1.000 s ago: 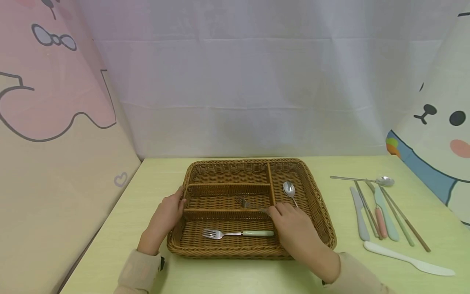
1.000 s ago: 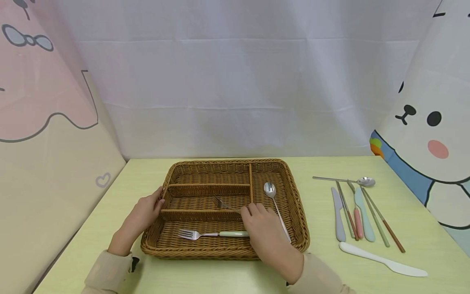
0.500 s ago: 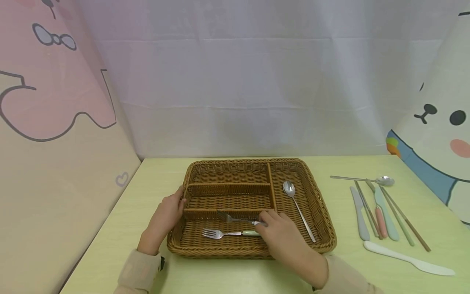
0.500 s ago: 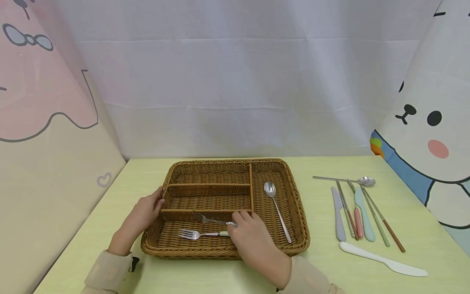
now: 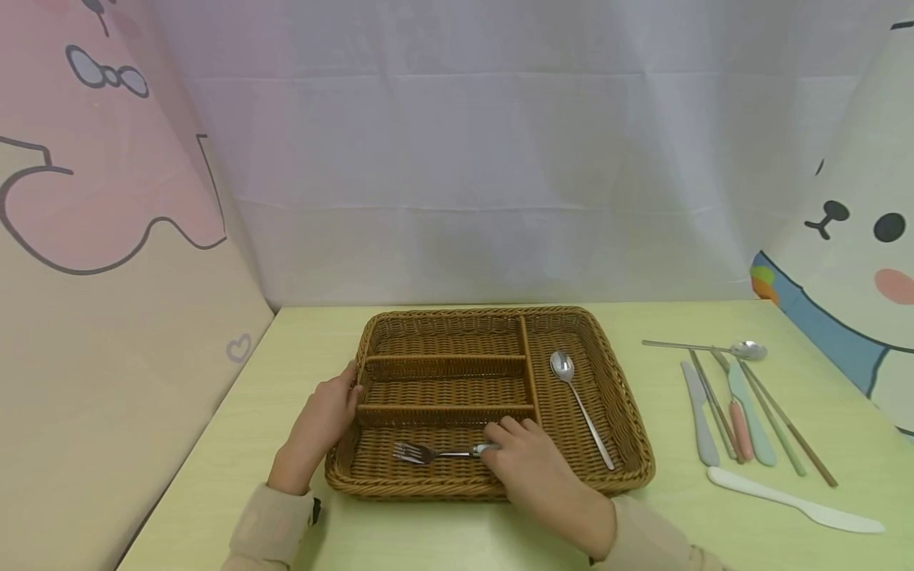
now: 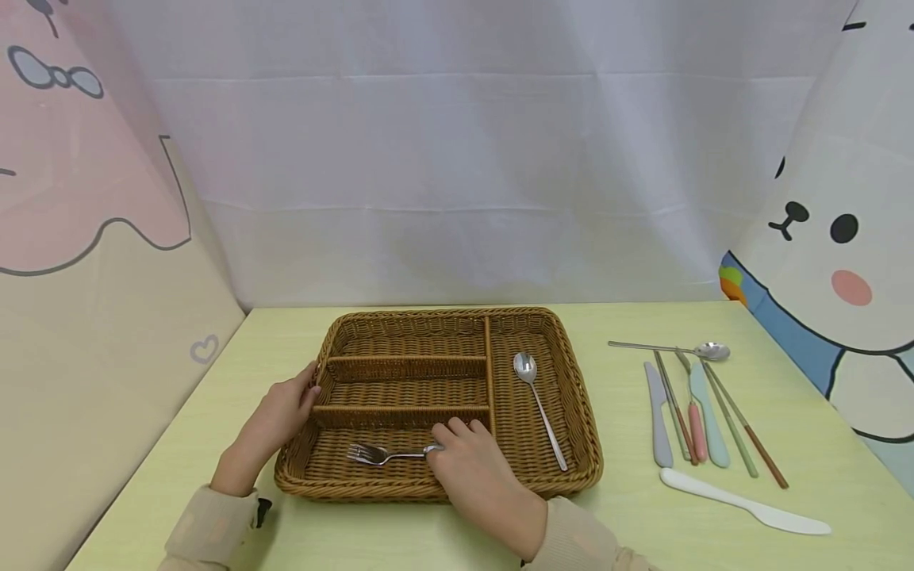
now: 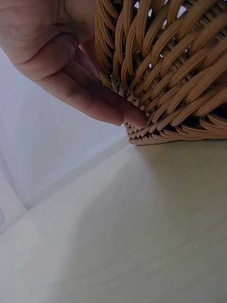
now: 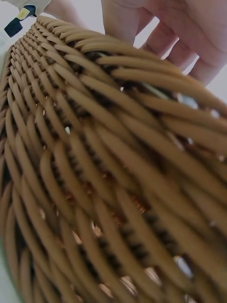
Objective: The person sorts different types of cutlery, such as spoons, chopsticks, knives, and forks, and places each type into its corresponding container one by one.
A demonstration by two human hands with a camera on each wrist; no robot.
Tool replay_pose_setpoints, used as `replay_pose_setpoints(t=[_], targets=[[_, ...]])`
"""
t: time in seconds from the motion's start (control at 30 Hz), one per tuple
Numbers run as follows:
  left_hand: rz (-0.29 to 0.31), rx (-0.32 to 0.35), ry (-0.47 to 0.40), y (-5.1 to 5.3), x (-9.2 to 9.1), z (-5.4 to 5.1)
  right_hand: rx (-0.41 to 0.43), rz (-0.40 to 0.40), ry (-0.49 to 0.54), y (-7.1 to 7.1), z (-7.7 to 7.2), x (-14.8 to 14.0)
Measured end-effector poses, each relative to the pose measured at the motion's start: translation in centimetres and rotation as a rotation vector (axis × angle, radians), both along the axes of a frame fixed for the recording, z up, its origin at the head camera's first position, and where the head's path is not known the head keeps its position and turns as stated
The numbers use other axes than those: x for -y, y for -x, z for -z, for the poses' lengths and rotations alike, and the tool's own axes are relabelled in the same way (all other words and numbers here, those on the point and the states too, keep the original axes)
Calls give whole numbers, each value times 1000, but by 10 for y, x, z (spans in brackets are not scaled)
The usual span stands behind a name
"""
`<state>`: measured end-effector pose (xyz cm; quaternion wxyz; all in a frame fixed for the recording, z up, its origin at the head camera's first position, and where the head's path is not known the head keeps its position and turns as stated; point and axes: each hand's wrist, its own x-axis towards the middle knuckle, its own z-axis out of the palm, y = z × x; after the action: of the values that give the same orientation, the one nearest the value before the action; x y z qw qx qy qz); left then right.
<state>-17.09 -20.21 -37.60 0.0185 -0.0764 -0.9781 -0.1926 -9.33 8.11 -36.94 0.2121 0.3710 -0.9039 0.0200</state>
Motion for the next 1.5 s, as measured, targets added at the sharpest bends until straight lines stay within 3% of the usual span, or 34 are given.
replay_pose_setpoints(t=[0.5,1.0,1.3,1.5], targets=[[3,-12,7,1,1,2,179,-29,-14,6,4,5],[4,-20,22,1,1,3,447,-92,54,12,4,4],[4,-14,13,1,1,3,517,-92,-1,14,5,3],[1,-11,5,1,1,2,485,-87,-22,14,5,2]])
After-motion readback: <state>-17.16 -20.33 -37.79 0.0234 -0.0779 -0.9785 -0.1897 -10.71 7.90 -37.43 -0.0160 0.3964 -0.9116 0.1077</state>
